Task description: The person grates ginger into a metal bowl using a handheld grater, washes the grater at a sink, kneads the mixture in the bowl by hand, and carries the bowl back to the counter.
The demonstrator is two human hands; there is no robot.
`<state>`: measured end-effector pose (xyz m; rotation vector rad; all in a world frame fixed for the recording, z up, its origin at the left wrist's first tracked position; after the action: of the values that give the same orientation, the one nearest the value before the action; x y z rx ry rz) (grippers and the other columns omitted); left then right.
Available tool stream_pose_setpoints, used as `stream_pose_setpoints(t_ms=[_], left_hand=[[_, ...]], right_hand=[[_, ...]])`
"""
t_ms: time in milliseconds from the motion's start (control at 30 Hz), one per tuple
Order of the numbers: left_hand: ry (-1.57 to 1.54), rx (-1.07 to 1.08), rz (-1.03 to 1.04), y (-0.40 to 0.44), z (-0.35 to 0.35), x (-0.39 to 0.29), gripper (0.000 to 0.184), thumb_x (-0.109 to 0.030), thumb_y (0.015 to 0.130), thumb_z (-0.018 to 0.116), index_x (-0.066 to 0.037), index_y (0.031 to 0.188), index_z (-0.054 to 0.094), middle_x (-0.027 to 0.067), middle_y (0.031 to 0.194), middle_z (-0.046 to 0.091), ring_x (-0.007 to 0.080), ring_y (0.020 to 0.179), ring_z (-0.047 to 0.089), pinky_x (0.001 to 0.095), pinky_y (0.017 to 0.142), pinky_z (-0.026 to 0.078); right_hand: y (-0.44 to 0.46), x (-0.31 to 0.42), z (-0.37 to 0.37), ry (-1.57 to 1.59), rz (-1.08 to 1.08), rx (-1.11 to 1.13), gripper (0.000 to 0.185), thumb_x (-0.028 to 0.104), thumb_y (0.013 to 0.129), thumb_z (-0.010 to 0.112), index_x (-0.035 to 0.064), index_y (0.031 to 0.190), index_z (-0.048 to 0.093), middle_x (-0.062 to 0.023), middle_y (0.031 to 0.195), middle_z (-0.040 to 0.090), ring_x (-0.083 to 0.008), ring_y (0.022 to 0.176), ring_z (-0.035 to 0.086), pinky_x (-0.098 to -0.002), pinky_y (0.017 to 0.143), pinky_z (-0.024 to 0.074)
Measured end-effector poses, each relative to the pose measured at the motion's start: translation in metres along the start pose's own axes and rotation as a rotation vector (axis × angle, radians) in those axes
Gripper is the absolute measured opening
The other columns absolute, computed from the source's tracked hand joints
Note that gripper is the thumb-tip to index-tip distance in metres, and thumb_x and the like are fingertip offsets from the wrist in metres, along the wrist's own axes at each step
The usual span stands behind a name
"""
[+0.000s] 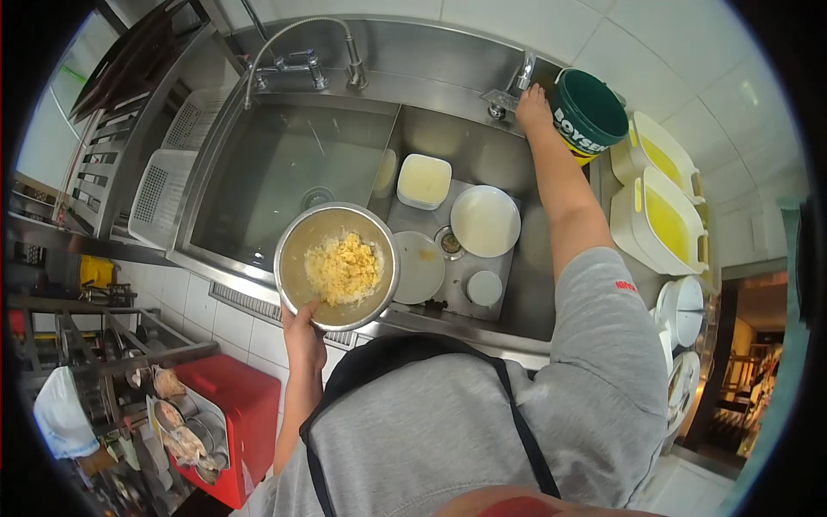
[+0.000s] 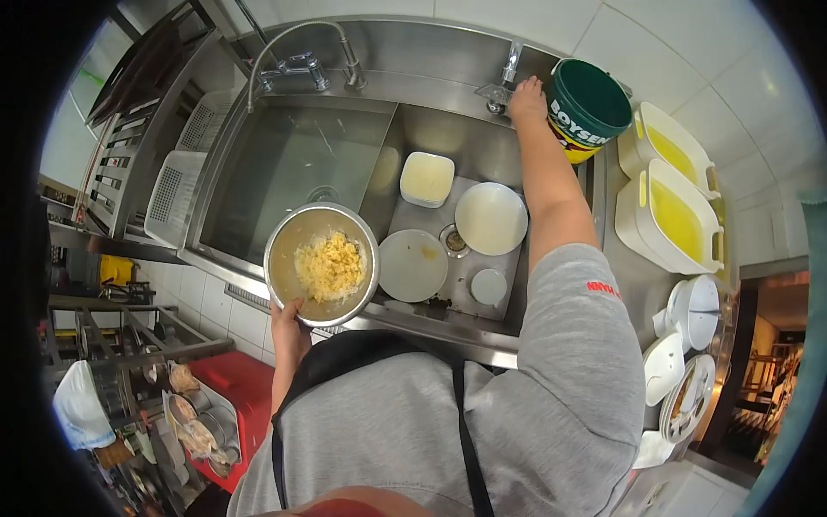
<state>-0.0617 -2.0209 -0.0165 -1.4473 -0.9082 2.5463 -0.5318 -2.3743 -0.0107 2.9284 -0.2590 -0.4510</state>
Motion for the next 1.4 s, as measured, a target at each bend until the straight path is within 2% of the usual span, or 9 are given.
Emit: stream_pose_setpoints(t_ms=[100,233,333,400,567,733,833,1133,1400], left_hand=[[0.038,0.045,0.008,0.009,0.019,0.002,0.057,0.000,0.078,0.044,-0.008,0.132,0.027,0.0126,0.125,0.040,0.0239,0.112,0.045,0.0358,0.087,0.043],[0.076,0.055,0.004,0.014,0.048,-0.003,0.058,0.002,0.078,0.044,-0.008,0.132,0.025,0.0123,0.124,0.041,0.0234,0.113,0.043,0.0347,0.090,0.041],[0.030,0.045,-0.002,0.024,0.049,0.004,0.059,0.003,0.078,0.044,-0.008,0.133,0.024,0.0124,0.124,0.041,0.0235,0.114,0.042,0.0354,0.093,0.037],[0.022,0.059,-0.021,0.027,0.049,0.007,0.059,0.004,0.077,0.044,-0.007,0.132,0.025,0.0124,0.125,0.041,0.0235,0.114,0.042,0.0355,0.095,0.035],[0.110,0.119,0.006,0.037,0.052,0.012,0.058,0.005,0.077,0.044,-0.006,0.131,0.026,0.0128,0.125,0.040,0.0233,0.115,0.041,0.0348,0.096,0.033],[0.105,0.131,-0.027,0.037,0.056,0.013,0.058,0.005,0.077,0.045,-0.007,0.131,0.026,0.0121,0.125,0.040,0.0233,0.115,0.041,0.0352,0.095,0.034],[0.128,0.136,-0.049,0.039,0.056,0.013,0.058,0.005,0.078,0.045,-0.009,0.131,0.027,0.0116,0.125,0.040,0.0234,0.115,0.041,0.0359,0.095,0.035],[0.116,0.111,-0.016,0.046,0.036,0.017,0.055,0.004,0.078,0.046,-0.008,0.129,0.028,0.0115,0.123,0.042,0.0239,0.112,0.044,0.0371,0.092,0.038],[0.118,0.032,-0.003,0.046,0.033,0.014,0.057,0.002,0.078,0.047,-0.008,0.130,0.027,0.0142,0.119,0.043,0.0271,0.107,0.047,0.0402,0.085,0.045]], right_hand=[[0.006,0.009,-0.023,-0.008,0.031,0.226,0.038,0.019,0.085,0.038,0.0004,0.115,0.052,-0.0171,0.128,0.042,-0.0299,0.121,0.037,-0.0383,0.097,0.0327],[-0.013,0.012,-0.016,0.041,-0.024,0.463,0.038,0.020,0.085,0.038,-0.0001,0.114,0.052,-0.0157,0.127,0.043,-0.0323,0.119,0.038,-0.0410,0.095,0.0339],[-0.086,0.023,0.040,-0.119,-0.032,0.153,0.039,0.019,0.085,0.038,0.0002,0.117,0.048,-0.0148,0.130,0.040,-0.0327,0.115,0.043,-0.0404,0.092,0.0385],[-0.119,0.032,0.068,0.257,-0.212,0.263,0.040,0.021,0.085,0.037,0.0058,0.122,0.043,-0.0158,0.130,0.038,-0.0338,0.109,0.048,-0.0402,0.090,0.0402],[-0.189,0.078,0.052,0.789,0.216,0.287,0.053,0.010,0.075,0.055,0.0201,0.125,0.038,-0.0159,0.115,0.045,-0.0355,0.099,0.052,-0.0417,0.082,0.0438],[-0.207,0.085,0.073,0.782,0.207,0.275,0.053,0.013,0.074,0.061,0.0137,0.123,0.040,-0.0159,0.111,0.048,-0.0307,0.088,0.057,-0.0402,0.072,0.0484],[-0.224,0.088,0.104,1.574,0.504,0.727,0.036,0.015,0.083,0.055,0.0043,0.116,0.045,-0.0082,0.088,0.055,-0.0183,0.074,0.058,-0.0295,0.057,0.0524],[-0.243,0.093,0.099,2.170,0.588,0.906,0.044,0.000,0.085,0.047,0.0068,0.126,0.034,-0.0121,0.107,0.055,-0.0213,0.091,0.059,-0.0326,0.072,0.0533],[-0.230,0.068,0.118,1.706,0.355,1.120,0.034,0.011,0.089,0.046,0.0069,0.121,0.037,-0.0127,0.096,0.058,-0.0210,0.077,0.062,-0.0330,0.064,0.0530]])
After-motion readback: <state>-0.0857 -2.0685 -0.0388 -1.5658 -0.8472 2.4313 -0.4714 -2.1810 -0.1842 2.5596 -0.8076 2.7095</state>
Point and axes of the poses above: each hand's wrist, its own y-axis towards the middle knuckle, its own z-axis out of the palm, x = y × z, the point moved 3 cm from there along y, towards the middle knuckle
